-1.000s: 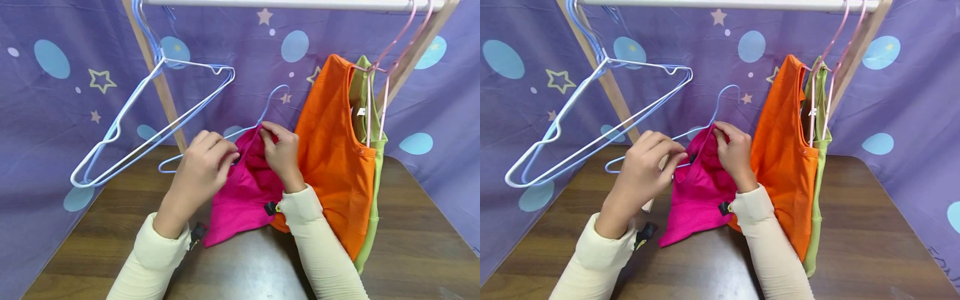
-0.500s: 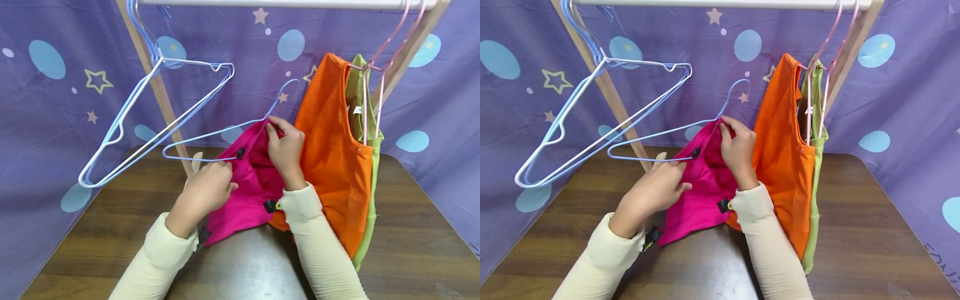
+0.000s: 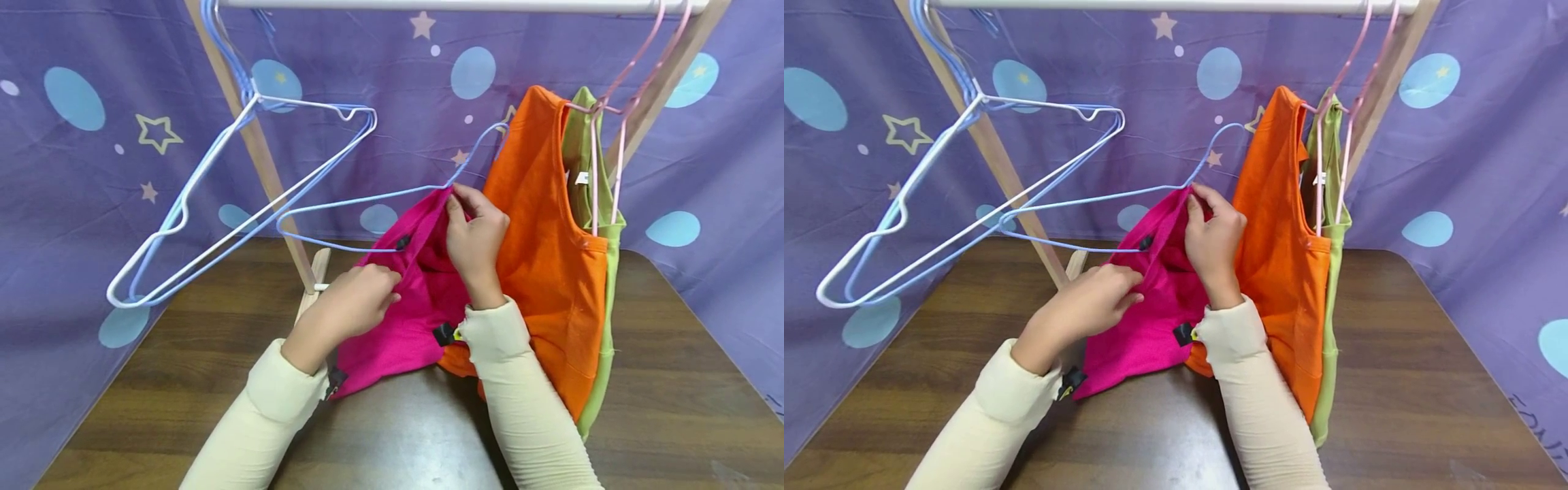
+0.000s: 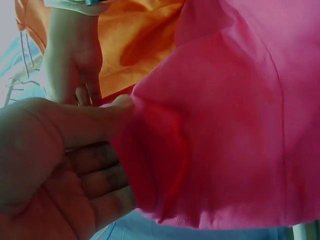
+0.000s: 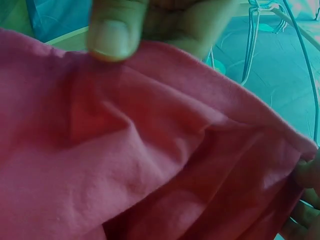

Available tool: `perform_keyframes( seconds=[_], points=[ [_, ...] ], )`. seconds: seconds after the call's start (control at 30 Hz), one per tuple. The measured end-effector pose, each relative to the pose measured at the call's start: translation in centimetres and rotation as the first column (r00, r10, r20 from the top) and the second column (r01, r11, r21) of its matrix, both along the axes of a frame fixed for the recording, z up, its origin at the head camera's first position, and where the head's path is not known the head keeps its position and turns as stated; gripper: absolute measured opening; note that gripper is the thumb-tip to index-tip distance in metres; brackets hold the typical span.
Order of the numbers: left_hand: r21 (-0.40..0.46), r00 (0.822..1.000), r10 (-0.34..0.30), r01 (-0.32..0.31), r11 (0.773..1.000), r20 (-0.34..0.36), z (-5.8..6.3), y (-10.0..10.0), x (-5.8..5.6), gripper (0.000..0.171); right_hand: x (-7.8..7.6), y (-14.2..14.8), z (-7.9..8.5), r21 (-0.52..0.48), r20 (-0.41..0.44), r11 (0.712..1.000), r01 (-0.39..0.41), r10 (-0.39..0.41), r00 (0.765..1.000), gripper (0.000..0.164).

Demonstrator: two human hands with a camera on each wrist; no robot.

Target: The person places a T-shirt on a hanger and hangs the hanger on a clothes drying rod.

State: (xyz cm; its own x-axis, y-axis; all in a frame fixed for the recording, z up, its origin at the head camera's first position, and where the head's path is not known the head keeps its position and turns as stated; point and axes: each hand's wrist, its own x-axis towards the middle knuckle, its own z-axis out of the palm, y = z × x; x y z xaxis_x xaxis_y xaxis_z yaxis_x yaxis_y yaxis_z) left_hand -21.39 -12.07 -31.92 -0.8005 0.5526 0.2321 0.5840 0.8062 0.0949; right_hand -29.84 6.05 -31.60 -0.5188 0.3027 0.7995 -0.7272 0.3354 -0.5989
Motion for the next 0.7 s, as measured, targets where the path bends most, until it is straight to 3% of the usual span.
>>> perform_keyframes(
  seconds=[0.13, 0.27, 0.53, 0.6, 0.7],
  points=[
    [-0.014, 0.998, 0.006, -0.005, 1.0, 0.06, 0.5, -0.4, 0.5, 0.024, -0.1, 0.1, 0.0, -0.017, 0.016, 0.999, 0.028, -0.028, 0.999, 0.012],
    [0.023, 1.0, -0.004, 0.003, 1.0, 0.03, 1.8, -1.2, 1.3, 0.03, -0.2, 0.3, 0.0, -0.03, 0.049, 0.996, 0.084, -0.082, 0.995, 0.012],
    [0.11, 0.987, -0.038, 0.055, 0.992, -0.156, 3.9, -3.1, 2.5, 0.024, -0.2, 0.7, -0.1, -0.028, 0.07, 0.991, 0.128, -0.126, 0.99, 0.012],
    [0.138, 0.976, -0.047, 0.077, 0.987, -0.21, 4.3, -3.4, 2.6, 0.019, -0.3, 0.8, -0.1, -0.017, 0.057, 0.99, 0.14, -0.139, 0.989, 0.011],
    [0.176, 0.947, -0.06, 0.12, 0.977, -0.316, 4.7, -3.9, 2.8, 0.011, -0.5, 1.0, -0.2, 0.029, 0.018, 0.984, 0.179, -0.179, 0.984, 0.008]
  ],
)
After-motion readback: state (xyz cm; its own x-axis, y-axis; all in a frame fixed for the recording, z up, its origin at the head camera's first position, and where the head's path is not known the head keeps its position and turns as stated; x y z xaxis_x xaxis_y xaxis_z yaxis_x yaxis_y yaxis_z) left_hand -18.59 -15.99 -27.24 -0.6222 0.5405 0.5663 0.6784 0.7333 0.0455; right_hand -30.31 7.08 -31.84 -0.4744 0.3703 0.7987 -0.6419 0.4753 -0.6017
